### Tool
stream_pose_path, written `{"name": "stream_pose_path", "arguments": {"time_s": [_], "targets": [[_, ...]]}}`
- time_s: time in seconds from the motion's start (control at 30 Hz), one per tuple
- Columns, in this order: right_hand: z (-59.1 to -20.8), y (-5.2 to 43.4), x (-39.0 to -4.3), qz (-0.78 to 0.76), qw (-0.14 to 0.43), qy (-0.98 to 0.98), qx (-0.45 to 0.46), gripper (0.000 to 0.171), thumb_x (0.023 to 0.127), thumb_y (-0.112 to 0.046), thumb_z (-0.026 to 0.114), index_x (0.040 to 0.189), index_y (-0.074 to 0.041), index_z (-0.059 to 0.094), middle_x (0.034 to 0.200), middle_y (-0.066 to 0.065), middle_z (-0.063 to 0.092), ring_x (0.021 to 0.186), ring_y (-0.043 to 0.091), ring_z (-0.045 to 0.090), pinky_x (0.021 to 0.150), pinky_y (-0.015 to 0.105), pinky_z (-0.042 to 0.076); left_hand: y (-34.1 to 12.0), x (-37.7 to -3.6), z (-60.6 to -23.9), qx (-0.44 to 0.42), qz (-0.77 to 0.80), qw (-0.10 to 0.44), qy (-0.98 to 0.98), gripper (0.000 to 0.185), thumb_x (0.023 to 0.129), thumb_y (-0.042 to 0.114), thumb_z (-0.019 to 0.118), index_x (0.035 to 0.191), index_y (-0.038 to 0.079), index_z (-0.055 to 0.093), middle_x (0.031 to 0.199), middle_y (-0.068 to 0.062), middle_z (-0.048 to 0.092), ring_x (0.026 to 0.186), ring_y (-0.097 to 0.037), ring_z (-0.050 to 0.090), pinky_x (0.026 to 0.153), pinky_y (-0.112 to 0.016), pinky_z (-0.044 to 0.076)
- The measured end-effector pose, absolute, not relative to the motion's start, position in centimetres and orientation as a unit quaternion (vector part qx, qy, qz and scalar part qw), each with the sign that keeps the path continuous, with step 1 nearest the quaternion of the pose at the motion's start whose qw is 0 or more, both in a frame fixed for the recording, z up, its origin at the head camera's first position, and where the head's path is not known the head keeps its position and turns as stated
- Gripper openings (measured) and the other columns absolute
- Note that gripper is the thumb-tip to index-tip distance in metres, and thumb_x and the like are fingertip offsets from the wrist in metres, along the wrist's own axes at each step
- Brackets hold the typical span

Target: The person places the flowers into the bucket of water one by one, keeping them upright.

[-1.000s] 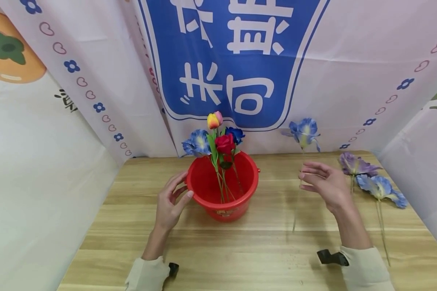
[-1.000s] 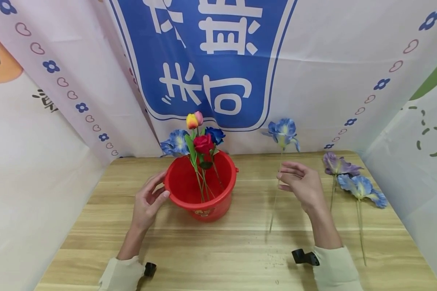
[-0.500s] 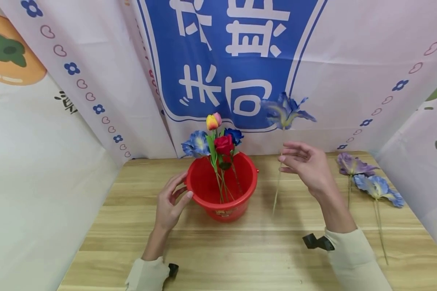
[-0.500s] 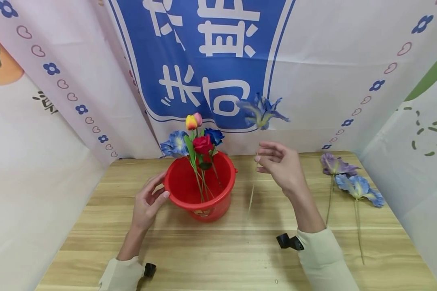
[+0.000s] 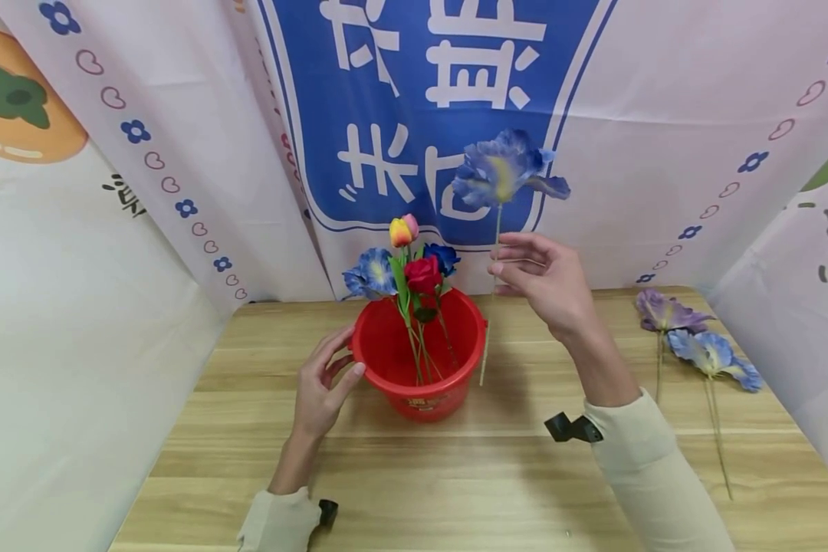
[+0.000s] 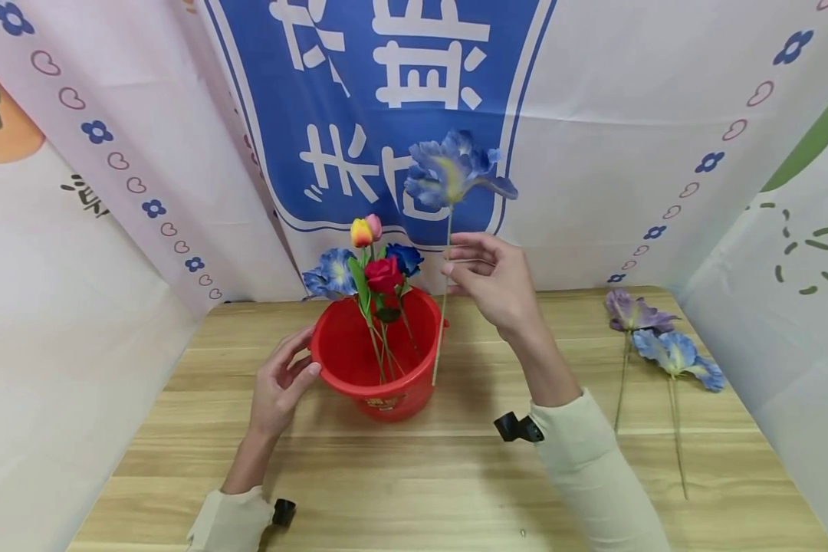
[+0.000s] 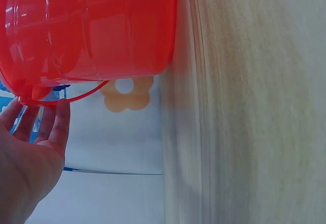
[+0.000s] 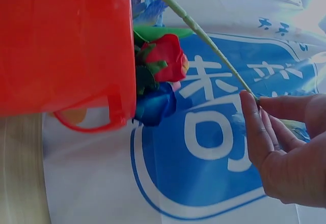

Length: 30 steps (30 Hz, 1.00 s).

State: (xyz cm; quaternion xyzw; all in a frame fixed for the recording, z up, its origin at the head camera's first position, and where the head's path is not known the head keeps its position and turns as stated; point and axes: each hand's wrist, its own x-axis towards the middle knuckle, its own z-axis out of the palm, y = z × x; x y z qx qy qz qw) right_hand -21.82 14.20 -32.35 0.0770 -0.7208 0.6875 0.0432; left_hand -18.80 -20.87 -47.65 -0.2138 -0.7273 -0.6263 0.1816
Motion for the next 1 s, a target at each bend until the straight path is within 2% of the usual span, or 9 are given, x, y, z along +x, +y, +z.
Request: {"name": "stream_pose_path", "arguments": {"time_s": [0.2,0.43,0.73,0.93,1.0], "targets": [[-32.1,12.7,-23.0,0.701,0.057,-0.704,0.098,0.044,0.098,-0.002,0.075,0.140,-0.001,0.063,0.118,0.009,0.073,0.098,0.014,0.078,0.081,0.035,0.069,-21.0,-19.0,-47.8,-0.215,-0.628,0.182,-0.726,0.056,0.093,-0.013,0.068,0.148,-0.008,0.058,0.148,-0.033,0.056,0.131,-0.010,0.063,0.103,-0.023,0.060],[-32.7,11.3,-23.9,0.707,0.061,-0.696,0.107,0.042,0.098,0.003,0.072,0.139,0.001,0.063,0.115,0.008,0.073,0.096,0.013,0.077,0.079,0.033,0.069,-21.1,-19.1,-48.0,-0.217,-0.628,0.183,-0.724,0.056,0.093,-0.013,0.068,0.148,-0.007,0.058,0.148,-0.033,0.056,0.130,-0.011,0.063,0.102,-0.023,0.061],[-34.8,10.0,-24.8,0.688,0.041,-0.717,0.102,0.042,0.097,0.005,0.073,0.138,0.003,0.065,0.123,0.027,0.070,0.092,0.017,0.077,0.079,0.038,0.069,-21.1,-18.9,-48.0,-0.214,-0.627,0.176,-0.728,0.058,0.093,-0.012,0.069,0.149,-0.005,0.058,0.150,-0.029,0.057,0.131,-0.011,0.063,0.103,-0.024,0.061],[-36.2,8.9,-25.3,0.673,0.024,-0.731,0.105,0.043,0.096,0.007,0.071,0.138,0.005,0.065,0.125,0.030,0.072,0.101,0.034,0.077,0.074,0.031,0.068,-21.0,-18.8,-47.8,-0.215,-0.625,0.178,-0.729,0.057,0.094,-0.011,0.069,0.150,-0.005,0.058,0.150,-0.030,0.057,0.131,-0.011,0.063,0.103,-0.023,0.060],[-36.6,8.5,-25.4,0.668,0.020,-0.737,0.103,0.042,0.096,0.007,0.070,0.138,0.003,0.066,0.124,0.028,0.072,0.104,0.040,0.076,0.076,0.035,0.069,-21.0,-18.8,-47.7,-0.215,-0.625,0.176,-0.730,0.058,0.094,-0.011,0.069,0.150,-0.005,0.058,0.150,-0.028,0.058,0.131,-0.011,0.063,0.103,-0.023,0.060]]}}
